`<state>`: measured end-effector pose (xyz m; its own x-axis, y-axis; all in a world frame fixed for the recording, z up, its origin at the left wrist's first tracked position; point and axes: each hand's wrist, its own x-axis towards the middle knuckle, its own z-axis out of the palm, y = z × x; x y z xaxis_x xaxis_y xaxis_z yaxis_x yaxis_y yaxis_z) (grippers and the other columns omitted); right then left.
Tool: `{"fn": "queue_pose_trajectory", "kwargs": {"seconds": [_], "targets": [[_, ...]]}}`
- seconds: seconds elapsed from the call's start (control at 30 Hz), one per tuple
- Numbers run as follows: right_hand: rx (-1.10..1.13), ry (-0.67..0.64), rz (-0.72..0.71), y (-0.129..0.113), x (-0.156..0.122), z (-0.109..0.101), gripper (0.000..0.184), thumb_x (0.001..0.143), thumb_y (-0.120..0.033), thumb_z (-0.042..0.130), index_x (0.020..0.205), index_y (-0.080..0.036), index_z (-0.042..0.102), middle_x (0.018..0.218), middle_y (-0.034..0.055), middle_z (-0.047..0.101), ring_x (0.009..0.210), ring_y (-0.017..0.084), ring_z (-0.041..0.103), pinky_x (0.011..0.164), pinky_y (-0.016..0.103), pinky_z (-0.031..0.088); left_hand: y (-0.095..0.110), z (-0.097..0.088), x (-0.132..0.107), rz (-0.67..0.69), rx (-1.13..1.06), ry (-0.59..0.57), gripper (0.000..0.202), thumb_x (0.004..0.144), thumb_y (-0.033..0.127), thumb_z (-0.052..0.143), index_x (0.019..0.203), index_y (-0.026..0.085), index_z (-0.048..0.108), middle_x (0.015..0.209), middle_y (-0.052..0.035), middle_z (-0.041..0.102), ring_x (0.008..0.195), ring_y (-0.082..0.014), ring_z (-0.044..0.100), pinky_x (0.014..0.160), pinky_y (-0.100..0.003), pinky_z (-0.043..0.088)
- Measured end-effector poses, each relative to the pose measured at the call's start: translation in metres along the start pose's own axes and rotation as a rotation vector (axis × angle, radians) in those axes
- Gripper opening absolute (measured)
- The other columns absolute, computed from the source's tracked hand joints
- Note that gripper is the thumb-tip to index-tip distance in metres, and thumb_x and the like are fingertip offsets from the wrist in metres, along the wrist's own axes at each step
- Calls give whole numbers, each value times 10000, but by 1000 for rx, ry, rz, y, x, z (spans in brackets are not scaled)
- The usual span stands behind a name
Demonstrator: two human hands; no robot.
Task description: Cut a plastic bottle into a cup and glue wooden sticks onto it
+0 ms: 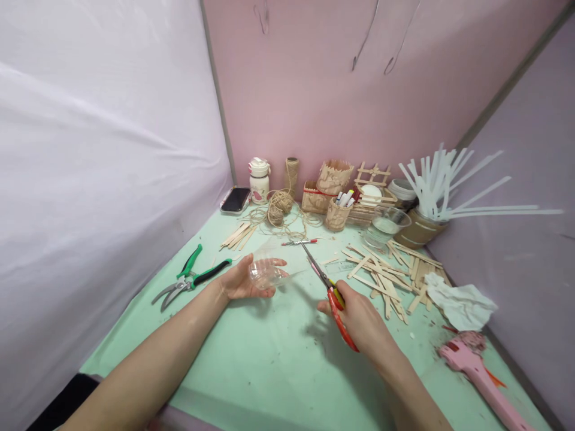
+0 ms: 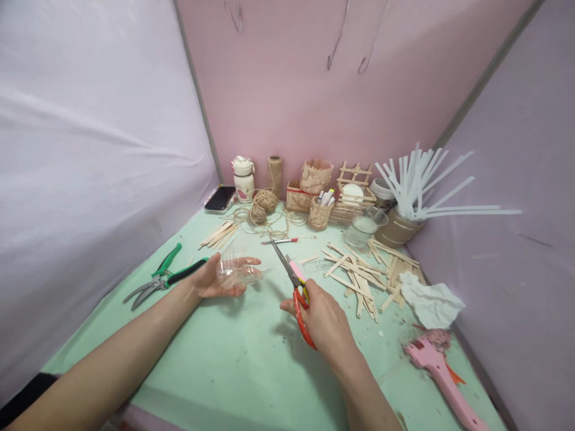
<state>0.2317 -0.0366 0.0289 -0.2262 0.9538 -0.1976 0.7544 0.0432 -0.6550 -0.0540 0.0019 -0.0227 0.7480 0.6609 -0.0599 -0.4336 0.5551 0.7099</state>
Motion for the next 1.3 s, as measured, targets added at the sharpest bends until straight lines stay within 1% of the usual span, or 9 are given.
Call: {"fn": "queue_pose_trajectory", "kwargs": {"seconds": [0.17,0.33,0.43,0.57,0.67,0.77,0.93,1.17,1.3], "targets": [[-46,20,5,1,1,-1,369,787,-500,551,683,-243,308,775,-26,705,635,158,552,529,246,293,1,0,-2,-28,-15,-18,839,742,700,549,1342,121,456,1307,-219,523,788,-190,605,688,-285,424],[-63,36,10,-1,1,-1,396,784,-511,556,682,-240,286,775,-30,696,621,155,528,527,240,285,-1,-3,-2,-60,-44,-59,876,712,706,580,1345,115,444,1279,-227,546,749,-185,616,648,-268,429],[-39,22,4,-1,1,-1,386,791,-505,551,686,-241,291,783,-26,696,605,148,519,526,237,287,-1,-3,-1,-44,-22,-42,851,712,659,624,1346,122,441,1290,-219,540,830,-223,631,707,-300,455],[-63,25,1,1,2,-1,388,791,-511,552,685,-241,295,735,-20,656,619,154,518,526,237,282,0,2,1,12,12,-18,771,729,562,675,1339,145,453,1294,-191,542,978,-263,617,855,-370,449],[-88,23,-12,2,3,-2,399,781,-520,565,683,-243,295,691,-25,615,617,155,511,519,237,273,-1,4,2,32,35,-16,747,736,536,682,1334,148,460,1280,-188,552,1003,-262,610,879,-377,438],[-68,26,-27,2,3,-2,397,780,-517,570,685,-242,299,675,-41,603,617,150,506,520,230,277,-2,3,1,-5,53,-30,789,717,585,670,1333,138,460,1269,-198,557,936,-262,627,816,-365,456],[14,6,-42,3,3,-2,366,789,-466,562,679,-239,297,719,-52,667,602,138,493,536,230,301,0,2,-2,-75,22,-59,926,662,709,625,1329,92,450,1229,-222,576,836,-253,644,755,-348,466],[-9,10,-41,2,3,-2,380,784,-502,577,679,-245,317,691,-56,681,598,155,472,525,241,278,3,10,-2,-70,-56,-57,1054,677,757,559,1441,101,247,1170,-234,609,1077,-379,599,896,-448,415],[24,2,-44,2,2,-3,357,783,-478,576,677,-245,326,693,-46,693,587,151,481,524,241,288,3,9,-2,-72,-79,-79,1033,692,770,523,1412,69,283,1168,-260,608,1088,-389,596,911,-449,406]]}}
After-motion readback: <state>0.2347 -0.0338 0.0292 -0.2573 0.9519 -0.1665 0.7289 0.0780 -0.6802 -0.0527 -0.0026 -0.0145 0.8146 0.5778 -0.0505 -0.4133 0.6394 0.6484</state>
